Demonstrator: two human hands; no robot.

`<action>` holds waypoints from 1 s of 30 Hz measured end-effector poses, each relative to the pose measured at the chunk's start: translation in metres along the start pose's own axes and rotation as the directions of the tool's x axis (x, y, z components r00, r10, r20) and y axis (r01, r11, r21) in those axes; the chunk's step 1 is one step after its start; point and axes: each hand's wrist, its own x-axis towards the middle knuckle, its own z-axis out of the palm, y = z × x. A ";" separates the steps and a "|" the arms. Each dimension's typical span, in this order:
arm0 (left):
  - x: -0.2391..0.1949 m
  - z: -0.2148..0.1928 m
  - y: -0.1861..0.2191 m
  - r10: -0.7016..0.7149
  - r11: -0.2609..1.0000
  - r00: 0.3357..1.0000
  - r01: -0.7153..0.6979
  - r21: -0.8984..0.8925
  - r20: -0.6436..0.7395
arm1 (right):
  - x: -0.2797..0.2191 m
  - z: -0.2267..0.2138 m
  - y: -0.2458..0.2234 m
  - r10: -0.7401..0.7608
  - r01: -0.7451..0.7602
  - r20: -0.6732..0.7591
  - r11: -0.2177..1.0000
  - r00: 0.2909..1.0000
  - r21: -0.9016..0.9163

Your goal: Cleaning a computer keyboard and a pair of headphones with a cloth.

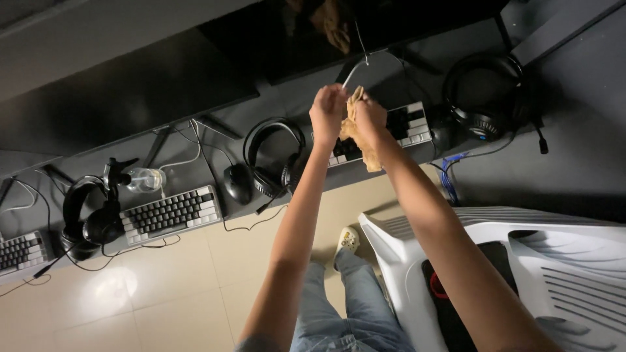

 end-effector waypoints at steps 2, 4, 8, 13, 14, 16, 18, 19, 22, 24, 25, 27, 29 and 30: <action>-0.005 -0.003 -0.011 -0.028 1.000 0.999 0.028 -0.010 -0.017 | -0.002 0.000 0.003 -0.030 0.030 -0.007 0.998 1.000 -0.060; -0.015 -0.008 -0.016 -0.055 0.998 0.998 0.055 -0.016 -0.037 | -0.005 0.001 0.003 -0.065 0.063 -0.013 0.991 0.998 -0.115; -0.052 -0.021 -0.072 0.060 0.990 0.993 -0.045 0.133 -0.105 | 0.008 0.009 -0.007 -0.172 0.153 -0.045 0.949 0.984 -0.275; -0.112 -0.025 -0.116 -0.044 0.787 0.989 0.121 0.604 -0.141 | 0.015 0.037 0.006 -0.254 0.205 -0.056 0.874 0.965 -0.441; -0.115 -0.026 -0.115 0.021 0.813 0.987 0.075 0.577 -0.157 | 0.017 0.056 0.015 -0.159 0.119 -0.066 0.905 0.985 -0.409; -0.116 -0.028 -0.110 0.079 0.835 0.981 0.031 0.549 -0.175 | 0.020 0.059 0.015 -0.059 0.029 -0.067 0.926 0.996 -0.377; -0.108 -0.031 -0.102 -0.370 0.898 0.909 0.403 0.176 -0.193 | 0.025 0.028 -0.005 0.205 -0.188 0.130 0.974 0.970 -0.130; -0.106 -0.034 -0.113 -0.368 0.899 0.909 0.401 0.174 -0.195 | 0.022 0.032 -0.001 0.202 -0.186 0.130 0.974 0.971 -0.130; -0.102 -0.045 -0.137 -0.462 0.817 0.870 0.493 0.299 -0.171 | 0.008 0.024 0.000 -0.056 0.035 -0.053 0.942 0.997 -0.334; -0.102 -0.047 -0.147 -0.313 0.888 0.932 0.356 0.291 -0.182 | -0.002 -0.009 -0.008 0.138 -0.141 0.238 0.990 0.962 -0.002; -0.099 -0.045 -0.141 -0.314 0.889 0.932 0.356 0.289 -0.182 | -0.015 -0.022 0.005 0.137 -0.140 0.238 0.990 0.962 -0.005; -0.095 -0.042 -0.129 -0.496 0.777 0.841 0.541 0.323 -0.216 | -0.038 -0.039 -0.005 0.172 -0.241 0.197 0.877 0.965 0.416; -0.094 -0.040 -0.141 -0.511 0.801 0.827 0.557 0.217 -0.236 | -0.060 -0.044 0.012 0.218 -0.272 0.175 0.590 0.960 0.760; -0.094 -0.039 -0.147 -0.527 0.817 0.812 0.565 0.113 -0.253 | -0.071 -0.047 0.020 0.244 -0.260 0.172 0.399 0.955 0.880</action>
